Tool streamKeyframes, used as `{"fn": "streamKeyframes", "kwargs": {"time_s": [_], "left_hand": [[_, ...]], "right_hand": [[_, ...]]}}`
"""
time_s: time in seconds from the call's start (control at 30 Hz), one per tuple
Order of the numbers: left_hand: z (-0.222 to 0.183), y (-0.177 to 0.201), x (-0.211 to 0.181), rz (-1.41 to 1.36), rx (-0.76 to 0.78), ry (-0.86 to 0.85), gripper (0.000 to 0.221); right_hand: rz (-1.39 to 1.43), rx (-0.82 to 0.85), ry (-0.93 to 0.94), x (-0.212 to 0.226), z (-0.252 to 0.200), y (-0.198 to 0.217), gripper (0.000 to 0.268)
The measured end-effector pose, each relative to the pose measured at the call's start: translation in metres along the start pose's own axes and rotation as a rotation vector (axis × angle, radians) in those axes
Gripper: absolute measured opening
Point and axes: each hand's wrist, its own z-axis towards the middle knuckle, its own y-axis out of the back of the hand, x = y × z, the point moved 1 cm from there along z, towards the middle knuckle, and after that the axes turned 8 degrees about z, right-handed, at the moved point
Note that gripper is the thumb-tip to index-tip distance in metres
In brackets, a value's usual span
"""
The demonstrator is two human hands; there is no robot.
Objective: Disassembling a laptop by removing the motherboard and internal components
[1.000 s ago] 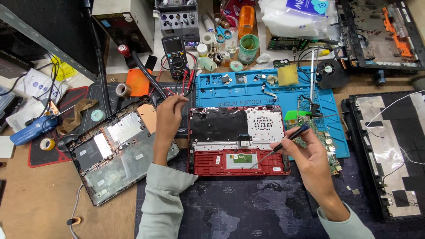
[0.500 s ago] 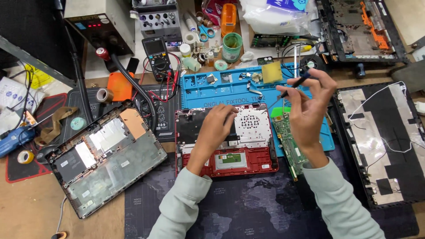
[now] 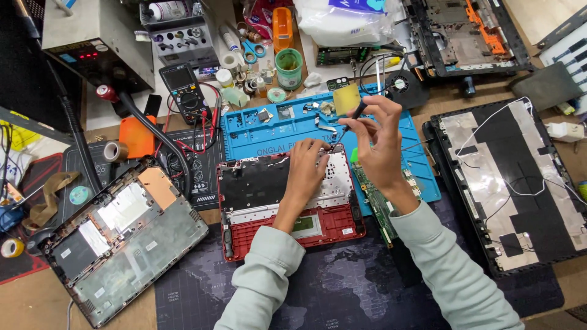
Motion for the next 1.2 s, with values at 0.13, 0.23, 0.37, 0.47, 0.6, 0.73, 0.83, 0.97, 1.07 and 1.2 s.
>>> {"fn": "streamKeyframes", "kwargs": {"time_s": [0.13,0.23,0.37,0.47,0.6,0.73,0.83,0.97,1.07,1.2], "left_hand": [[-0.002,0.001,0.002,-0.063,-0.002,0.014,0.018],[-0.004,-0.001,0.003,-0.078,-0.014,0.018,0.017],[-0.006,-0.002,0.004,-0.076,-0.035,0.009,0.016],[-0.007,-0.003,0.005,-0.068,-0.046,0.0,0.015],[-0.006,-0.001,0.004,-0.038,-0.048,-0.011,0.016],[-0.007,-0.001,0.003,-0.041,-0.041,0.003,0.016],[-0.007,0.001,0.003,-0.026,-0.042,-0.002,0.016],[-0.006,0.0,0.003,-0.011,-0.046,-0.007,0.017],[-0.008,-0.001,0.004,-0.002,-0.05,-0.01,0.018],[-0.007,0.001,0.003,-0.012,-0.05,0.001,0.017]], "right_hand": [[0.009,0.008,0.001,-0.001,0.0,0.002,0.035],[0.018,0.013,-0.002,-0.001,0.0,0.002,0.035],[0.02,0.008,0.005,0.001,0.0,0.003,0.035],[0.021,0.011,0.0,0.0,-0.001,0.003,0.035],[0.018,0.015,0.008,-0.003,0.0,0.002,0.036],[0.005,0.016,0.002,-0.003,0.0,0.002,0.037],[-0.02,0.015,0.009,-0.011,0.0,0.004,0.038],[-0.089,0.03,0.004,-0.013,0.005,0.006,0.043],[-0.079,0.012,0.023,-0.012,0.012,0.008,0.038],[0.047,0.07,-0.01,-0.01,0.021,0.013,0.022]]}}
